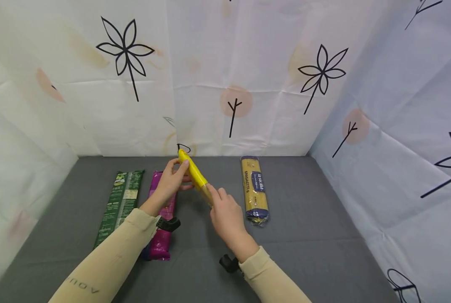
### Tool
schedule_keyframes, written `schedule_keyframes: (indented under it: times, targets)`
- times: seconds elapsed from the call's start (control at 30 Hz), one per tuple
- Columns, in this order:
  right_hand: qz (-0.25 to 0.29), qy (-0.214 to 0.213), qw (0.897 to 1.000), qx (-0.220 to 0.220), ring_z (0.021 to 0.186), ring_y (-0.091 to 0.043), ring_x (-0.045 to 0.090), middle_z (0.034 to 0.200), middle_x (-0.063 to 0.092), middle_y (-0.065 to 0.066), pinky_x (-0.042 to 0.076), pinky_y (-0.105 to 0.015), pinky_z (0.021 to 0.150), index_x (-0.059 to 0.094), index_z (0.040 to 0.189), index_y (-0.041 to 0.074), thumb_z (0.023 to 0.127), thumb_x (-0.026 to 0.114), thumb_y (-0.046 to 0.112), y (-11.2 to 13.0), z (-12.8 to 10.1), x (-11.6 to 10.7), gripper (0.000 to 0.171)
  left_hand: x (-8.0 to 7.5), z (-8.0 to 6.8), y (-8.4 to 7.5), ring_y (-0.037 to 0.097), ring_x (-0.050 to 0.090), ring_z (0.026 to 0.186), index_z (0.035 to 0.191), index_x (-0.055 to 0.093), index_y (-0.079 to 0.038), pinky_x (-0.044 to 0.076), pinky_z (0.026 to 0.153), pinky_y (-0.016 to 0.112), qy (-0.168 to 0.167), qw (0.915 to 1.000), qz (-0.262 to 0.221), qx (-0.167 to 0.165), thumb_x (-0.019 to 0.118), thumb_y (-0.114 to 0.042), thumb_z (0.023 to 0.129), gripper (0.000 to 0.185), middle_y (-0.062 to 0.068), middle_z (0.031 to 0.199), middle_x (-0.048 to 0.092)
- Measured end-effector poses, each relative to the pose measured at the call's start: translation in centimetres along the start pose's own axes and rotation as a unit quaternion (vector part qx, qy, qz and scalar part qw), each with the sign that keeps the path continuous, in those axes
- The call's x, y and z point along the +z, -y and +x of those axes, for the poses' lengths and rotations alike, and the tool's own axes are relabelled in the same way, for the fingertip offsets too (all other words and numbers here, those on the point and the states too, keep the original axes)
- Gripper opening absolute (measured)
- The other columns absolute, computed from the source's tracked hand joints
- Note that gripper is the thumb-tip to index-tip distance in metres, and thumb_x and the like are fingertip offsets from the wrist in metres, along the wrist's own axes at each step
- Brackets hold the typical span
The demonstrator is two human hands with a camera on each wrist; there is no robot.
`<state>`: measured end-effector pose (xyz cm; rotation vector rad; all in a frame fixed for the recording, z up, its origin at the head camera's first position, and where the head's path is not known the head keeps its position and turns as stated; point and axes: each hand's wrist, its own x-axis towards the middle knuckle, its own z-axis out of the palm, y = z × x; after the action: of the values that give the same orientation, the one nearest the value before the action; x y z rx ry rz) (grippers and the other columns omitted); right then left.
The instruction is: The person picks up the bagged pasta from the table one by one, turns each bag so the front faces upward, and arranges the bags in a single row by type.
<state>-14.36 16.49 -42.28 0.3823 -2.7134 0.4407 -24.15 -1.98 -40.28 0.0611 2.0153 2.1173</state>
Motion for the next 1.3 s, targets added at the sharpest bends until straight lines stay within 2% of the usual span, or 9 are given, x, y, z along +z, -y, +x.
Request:
schedule_keyframes:
  times: [0.1,0.2,0.37,0.5,0.7,0.8,0.97,1.1,1.3]
  targets:
    - [-0.057,-0.019,0.998,-0.028,0.067,-0.018,0.051,0.095,0.053,-0.005,0.047,-0.03,0.051,0.048,0.141,0.018,0.081,0.074,0.006,0.3,-0.1,0.2,0.066,0.2,-0.8,-1.0,0.04,0.063,0.1,0.149,0.023,-0.013,0.053,0.081,0.051,0.002,0.9998,-0.016,-0.009,0.058,-0.044,0.095,0.071,0.025,0.12,0.046]
    - [-0.089,-0.038,0.994,-0.048,0.063,-0.017,0.047,0.091,0.051,-0.005,0.045,-0.028,0.048,0.05,0.14,0.019,0.081,0.074,0.006,0.5,-0.2,0.5,0.065,0.3,-0.7,-1.0,0.038,0.066,0.095,0.148,0.021,-0.012,0.054,0.079,0.05,-0.006,0.9996,-0.025,-0.012,0.063,-0.043,0.092,0.077,0.025,0.121,0.046]
    - [-0.094,-0.052,0.992,-0.064,0.063,-0.017,0.047,0.089,0.05,-0.004,0.044,-0.026,0.048,0.05,0.136,0.019,0.08,0.077,0.007,0.8,-0.4,1.0,0.064,0.2,0.5,0.7,0.032,0.068,0.089,0.148,0.021,-0.014,0.056,0.075,0.046,-0.026,0.9984,-0.046,-0.021,0.071,-0.044,0.086,0.085,0.023,0.124,0.041]
    - [-0.095,-0.049,0.992,-0.068,0.064,-0.017,0.047,0.089,0.051,-0.003,0.044,-0.025,0.049,0.05,0.135,0.019,0.079,0.079,0.008,0.9,-0.5,1.3,0.064,0.2,1.1,1.8,0.03,0.068,0.087,0.148,0.022,-0.014,0.057,0.073,0.044,-0.043,0.9973,-0.057,-0.02,0.07,-0.04,0.088,0.081,0.021,0.124,0.042]
    - [-0.105,-0.054,0.99,-0.08,0.067,-0.019,0.048,0.089,0.051,-0.005,0.046,-0.027,0.052,0.052,0.136,0.019,0.079,0.078,0.009,1.1,-0.7,1.6,0.064,0.1,1.4,2.3,0.031,0.069,0.089,0.149,0.026,-0.012,0.057,0.07,0.041,-0.062,0.9958,-0.06,-0.031,0.067,-0.033,0.092,0.073,0.02,0.117,0.056]
    - [-0.113,-0.059,0.988,-0.082,0.069,-0.02,0.048,0.089,0.051,-0.005,0.047,-0.028,0.053,0.052,0.136,0.019,0.078,0.079,0.01,1.2,-0.7,1.8,0.064,0.1,1.3,2.2,0.031,0.068,0.093,0.15,0.027,-0.012,0.057,0.07,0.039,-0.07,0.9952,-0.057,-0.038,0.065,-0.03,0.093,0.071,0.019,0.119,0.055]
    - [-0.107,-0.06,0.99,-0.076,0.071,-0.02,0.048,0.09,0.05,-0.006,0.046,-0.03,0.056,0.053,0.135,0.02,0.08,0.078,0.011,1.3,-0.7,2.0,0.061,0.2,1.4,2.3,0.032,0.064,0.102,0.148,0.031,-0.009,0.057,0.073,0.038,-0.073,0.9939,-0.07,-0.044,0.06,-0.027,0.097,0.062,0.019,0.126,0.052]
    - [-0.093,-0.055,0.992,-0.067,0.079,-0.021,0.05,0.097,0.052,-0.006,0.048,-0.033,0.064,0.055,0.133,0.019,0.081,0.076,0.011,1.3,-0.8,1.9,0.057,0.1,1.5,2.3,0.032,0.062,0.106,0.143,0.037,-0.007,0.056,0.076,0.039,-0.075,0.9916,-0.091,-0.052,0.056,-0.025,0.099,0.052,0.019,0.127,0.053]
    - [-0.016,-0.051,0.997,-0.061,0.093,-0.024,0.054,0.11,0.055,-0.007,0.049,-0.04,0.078,0.058,0.129,0.013,0.079,0.078,0.016,0.9,-0.9,1.5,0.053,-0.3,1.3,2.1,0.031,0.059,0.111,0.143,0.036,-0.006,0.054,0.083,0.042,-0.076,0.9887,-0.112,-0.065,0.052,-0.024,0.101,0.048,0.017,0.13,0.051]
